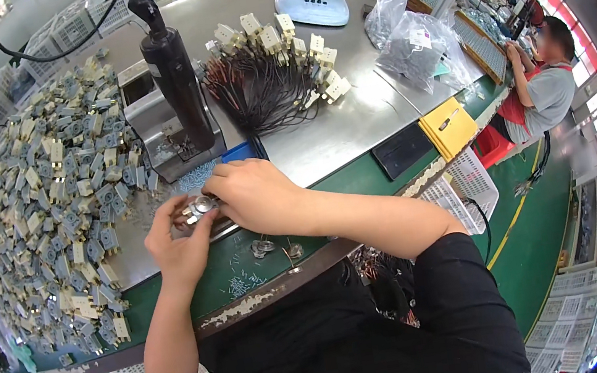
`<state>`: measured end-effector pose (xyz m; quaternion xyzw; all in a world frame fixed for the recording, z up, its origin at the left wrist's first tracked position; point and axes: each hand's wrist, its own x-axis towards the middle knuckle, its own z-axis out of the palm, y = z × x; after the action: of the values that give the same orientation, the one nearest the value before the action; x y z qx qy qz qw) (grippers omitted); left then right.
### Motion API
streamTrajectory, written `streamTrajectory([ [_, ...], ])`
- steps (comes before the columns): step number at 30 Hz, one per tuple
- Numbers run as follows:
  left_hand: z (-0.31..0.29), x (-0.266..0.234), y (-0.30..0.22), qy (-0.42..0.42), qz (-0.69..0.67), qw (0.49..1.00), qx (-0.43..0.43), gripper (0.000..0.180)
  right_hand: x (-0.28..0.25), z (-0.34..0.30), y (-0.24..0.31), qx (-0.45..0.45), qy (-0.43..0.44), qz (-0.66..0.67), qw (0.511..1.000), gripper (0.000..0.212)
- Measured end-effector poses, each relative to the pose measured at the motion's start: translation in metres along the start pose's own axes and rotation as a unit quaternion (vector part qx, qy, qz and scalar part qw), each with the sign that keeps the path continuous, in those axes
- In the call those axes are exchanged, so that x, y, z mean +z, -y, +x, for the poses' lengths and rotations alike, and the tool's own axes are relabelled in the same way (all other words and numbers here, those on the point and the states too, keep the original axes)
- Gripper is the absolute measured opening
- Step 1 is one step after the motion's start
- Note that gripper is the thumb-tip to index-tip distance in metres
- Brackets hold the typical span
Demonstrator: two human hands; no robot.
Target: Assembling electronic modules by connecting wiring harnesses and securing them to plates using an electric screwdriver.
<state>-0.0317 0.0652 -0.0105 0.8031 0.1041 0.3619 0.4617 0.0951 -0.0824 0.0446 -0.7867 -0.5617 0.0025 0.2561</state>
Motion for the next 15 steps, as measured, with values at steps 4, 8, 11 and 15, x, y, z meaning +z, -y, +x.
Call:
streamTrajectory([
  [4,-0.003,-0.005,0.008,0.000,-0.004,0.999,-0.032,0.056,-0.008,0.011,-0.007,-0.083,0.018,0.015,0.996,0.032],
  [8,-0.002,-0.009,0.016,0.017,-0.042,0.998,0.041,0.070,-0.018,0.013,-0.040,-0.200,-0.059,-0.015,0.978,0.045],
  [11,-0.003,-0.016,0.026,0.048,-0.078,0.993,0.081,0.072,-0.050,0.017,-0.081,-0.180,-0.315,-0.068,0.929,0.046],
  [15,-0.006,-0.021,0.034,0.066,-0.056,0.988,0.128,0.059,-0.081,0.015,-0.164,0.099,-0.362,-0.112,0.920,0.040],
])
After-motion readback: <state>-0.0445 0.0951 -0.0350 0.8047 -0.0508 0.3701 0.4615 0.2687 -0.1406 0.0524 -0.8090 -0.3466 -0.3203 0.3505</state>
